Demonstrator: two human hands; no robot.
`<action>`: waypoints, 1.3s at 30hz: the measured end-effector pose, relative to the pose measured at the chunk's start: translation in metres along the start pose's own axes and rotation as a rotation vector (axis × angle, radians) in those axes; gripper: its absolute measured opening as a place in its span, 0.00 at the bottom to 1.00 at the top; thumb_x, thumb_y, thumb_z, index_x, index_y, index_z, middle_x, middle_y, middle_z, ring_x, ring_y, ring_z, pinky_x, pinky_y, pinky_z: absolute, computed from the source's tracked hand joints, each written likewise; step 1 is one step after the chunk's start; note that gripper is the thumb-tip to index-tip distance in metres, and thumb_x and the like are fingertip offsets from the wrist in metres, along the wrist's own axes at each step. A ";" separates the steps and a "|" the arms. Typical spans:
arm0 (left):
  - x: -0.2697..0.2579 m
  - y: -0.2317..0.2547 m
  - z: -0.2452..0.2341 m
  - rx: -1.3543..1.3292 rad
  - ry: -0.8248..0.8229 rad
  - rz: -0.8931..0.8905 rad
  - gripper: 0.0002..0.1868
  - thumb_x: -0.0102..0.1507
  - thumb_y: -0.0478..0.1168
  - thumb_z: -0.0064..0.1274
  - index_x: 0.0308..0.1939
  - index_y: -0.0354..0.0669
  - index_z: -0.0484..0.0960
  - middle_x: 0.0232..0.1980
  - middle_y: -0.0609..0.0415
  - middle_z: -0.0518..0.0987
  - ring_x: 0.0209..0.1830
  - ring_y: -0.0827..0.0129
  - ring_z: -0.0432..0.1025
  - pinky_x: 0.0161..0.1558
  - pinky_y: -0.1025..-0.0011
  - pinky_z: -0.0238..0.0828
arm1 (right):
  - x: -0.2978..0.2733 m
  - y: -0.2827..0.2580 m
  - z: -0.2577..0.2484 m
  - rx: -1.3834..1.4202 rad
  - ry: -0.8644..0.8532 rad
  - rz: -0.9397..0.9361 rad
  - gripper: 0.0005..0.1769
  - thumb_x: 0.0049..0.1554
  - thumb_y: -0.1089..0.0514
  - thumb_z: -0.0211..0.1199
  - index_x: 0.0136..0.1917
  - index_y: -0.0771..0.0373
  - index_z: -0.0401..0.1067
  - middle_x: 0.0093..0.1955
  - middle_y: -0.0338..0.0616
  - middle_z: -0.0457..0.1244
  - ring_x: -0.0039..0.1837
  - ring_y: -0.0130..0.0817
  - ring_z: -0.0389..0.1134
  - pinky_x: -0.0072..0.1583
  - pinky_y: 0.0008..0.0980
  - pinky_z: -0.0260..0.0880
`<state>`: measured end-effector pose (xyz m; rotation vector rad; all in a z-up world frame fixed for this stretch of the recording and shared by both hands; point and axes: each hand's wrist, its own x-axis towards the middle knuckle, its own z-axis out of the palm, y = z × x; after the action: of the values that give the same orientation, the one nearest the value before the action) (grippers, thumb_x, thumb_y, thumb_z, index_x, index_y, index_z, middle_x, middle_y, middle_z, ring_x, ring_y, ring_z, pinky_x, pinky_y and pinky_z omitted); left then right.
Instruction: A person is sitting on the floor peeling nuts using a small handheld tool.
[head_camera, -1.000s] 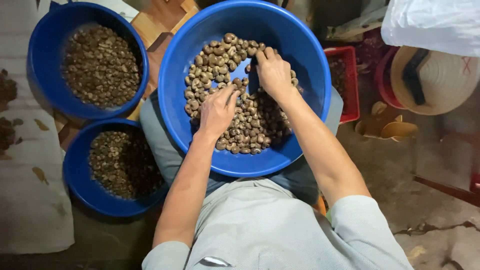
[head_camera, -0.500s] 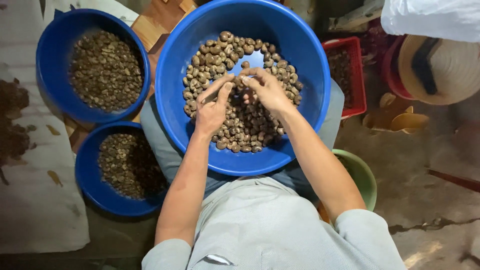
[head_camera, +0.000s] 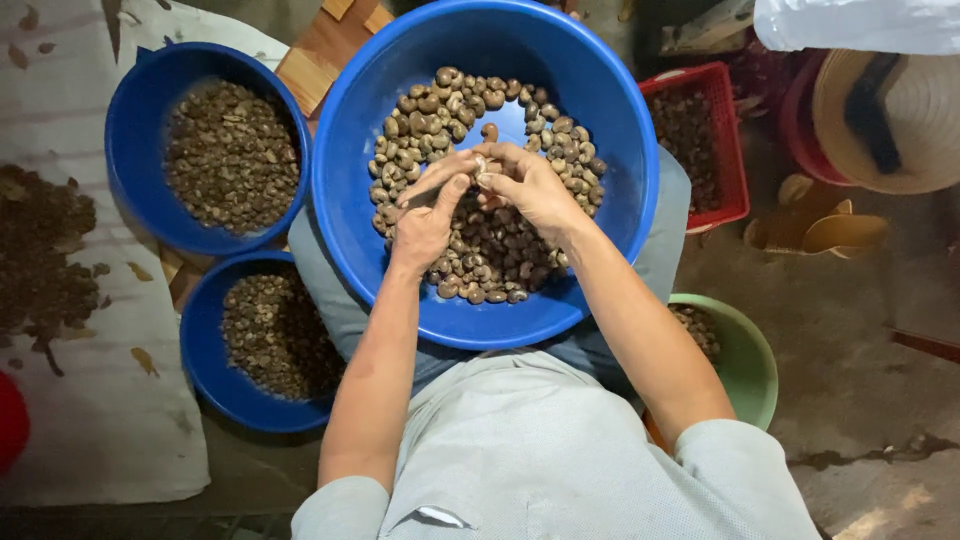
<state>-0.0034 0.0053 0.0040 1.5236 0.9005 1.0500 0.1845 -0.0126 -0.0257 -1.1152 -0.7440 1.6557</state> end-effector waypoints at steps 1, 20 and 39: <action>-0.002 -0.003 -0.001 -0.008 0.025 -0.025 0.13 0.75 0.42 0.50 0.58 0.40 0.84 0.59 0.38 0.81 0.63 0.46 0.74 0.62 0.43 0.72 | -0.001 -0.001 0.001 -0.001 -0.002 0.007 0.22 0.61 0.67 0.63 0.69 0.67 0.67 0.50 0.49 0.70 0.45 0.36 0.76 0.47 0.35 0.84; -0.010 -0.001 0.001 0.005 0.076 -0.082 0.13 0.76 0.42 0.47 0.60 0.45 0.83 0.56 0.44 0.82 0.59 0.48 0.76 0.58 0.46 0.75 | -0.019 -0.013 0.017 -0.748 0.017 -0.274 0.20 0.65 0.62 0.62 0.69 0.59 0.66 0.50 0.55 0.70 0.51 0.51 0.73 0.48 0.51 0.77; -0.007 0.008 0.006 0.083 0.108 -0.070 0.11 0.74 0.42 0.53 0.55 0.41 0.86 0.52 0.41 0.84 0.58 0.50 0.78 0.59 0.49 0.74 | -0.019 -0.019 0.018 -0.831 0.011 -0.323 0.20 0.65 0.60 0.62 0.69 0.61 0.66 0.52 0.56 0.70 0.49 0.51 0.74 0.46 0.50 0.77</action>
<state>-0.0003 -0.0045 0.0103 1.5042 1.0769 1.0640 0.1771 -0.0239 0.0036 -1.4528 -1.5923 1.0625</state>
